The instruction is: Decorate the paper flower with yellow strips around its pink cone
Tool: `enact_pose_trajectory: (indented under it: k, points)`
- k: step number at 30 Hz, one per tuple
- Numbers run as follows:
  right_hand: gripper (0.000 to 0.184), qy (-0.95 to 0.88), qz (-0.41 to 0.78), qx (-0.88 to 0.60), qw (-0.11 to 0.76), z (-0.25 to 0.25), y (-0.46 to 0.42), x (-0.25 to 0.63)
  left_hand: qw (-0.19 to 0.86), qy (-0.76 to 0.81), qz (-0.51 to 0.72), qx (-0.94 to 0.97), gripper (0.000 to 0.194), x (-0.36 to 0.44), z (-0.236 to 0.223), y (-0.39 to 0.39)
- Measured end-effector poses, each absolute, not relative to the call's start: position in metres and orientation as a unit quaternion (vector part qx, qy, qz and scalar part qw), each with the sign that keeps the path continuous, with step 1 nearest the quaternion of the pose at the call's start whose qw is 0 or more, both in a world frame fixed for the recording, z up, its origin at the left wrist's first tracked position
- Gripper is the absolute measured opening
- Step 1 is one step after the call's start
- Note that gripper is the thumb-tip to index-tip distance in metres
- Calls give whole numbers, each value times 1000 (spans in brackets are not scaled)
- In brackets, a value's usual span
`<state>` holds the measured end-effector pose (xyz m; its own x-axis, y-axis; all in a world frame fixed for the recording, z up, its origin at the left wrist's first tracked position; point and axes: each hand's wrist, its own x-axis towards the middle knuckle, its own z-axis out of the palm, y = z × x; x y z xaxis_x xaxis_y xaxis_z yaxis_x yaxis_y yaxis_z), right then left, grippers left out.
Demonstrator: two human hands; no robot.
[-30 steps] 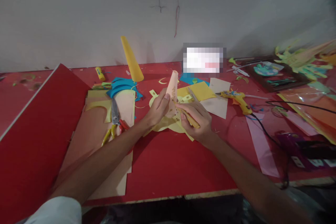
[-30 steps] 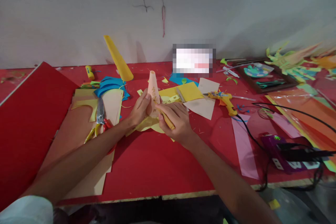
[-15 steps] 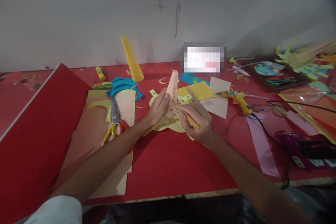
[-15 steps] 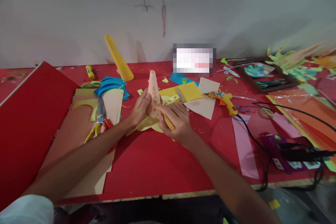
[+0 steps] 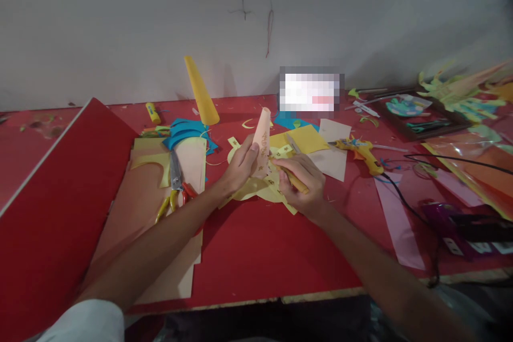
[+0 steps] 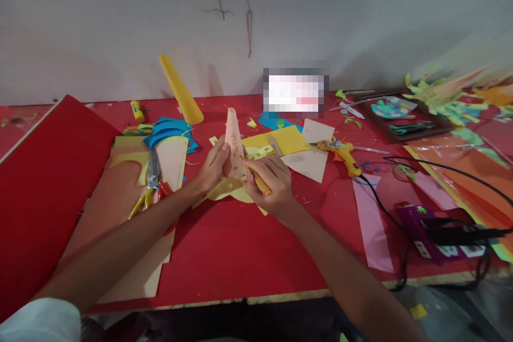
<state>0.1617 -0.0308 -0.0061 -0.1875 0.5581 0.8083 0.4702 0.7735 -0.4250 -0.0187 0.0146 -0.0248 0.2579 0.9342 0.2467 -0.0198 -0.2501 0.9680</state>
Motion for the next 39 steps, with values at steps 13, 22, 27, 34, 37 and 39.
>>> enact_pose_trajectory:
  k: [13,22,27,34,37,39]
  points:
    - [21,-619,75,-435,650,-1,-17,177,392,387,524,649,32,-9,5,8]
    - [21,-612,64,-436,657,0,-16,176,359,383,513,679,32,-10,27,5]
    - [23,-603,64,-433,667,-4,-11,177,376,407,559,616,26,-5,13,1]
    - [24,-624,84,-436,643,-10,-13,176,466,372,502,627,36,-9,-6,12]
    - [23,-643,91,-423,632,-13,-16,171,510,345,442,653,43,-19,-7,20]
    - [21,-653,84,-413,629,-14,-18,168,525,331,411,668,45,-25,-8,23]
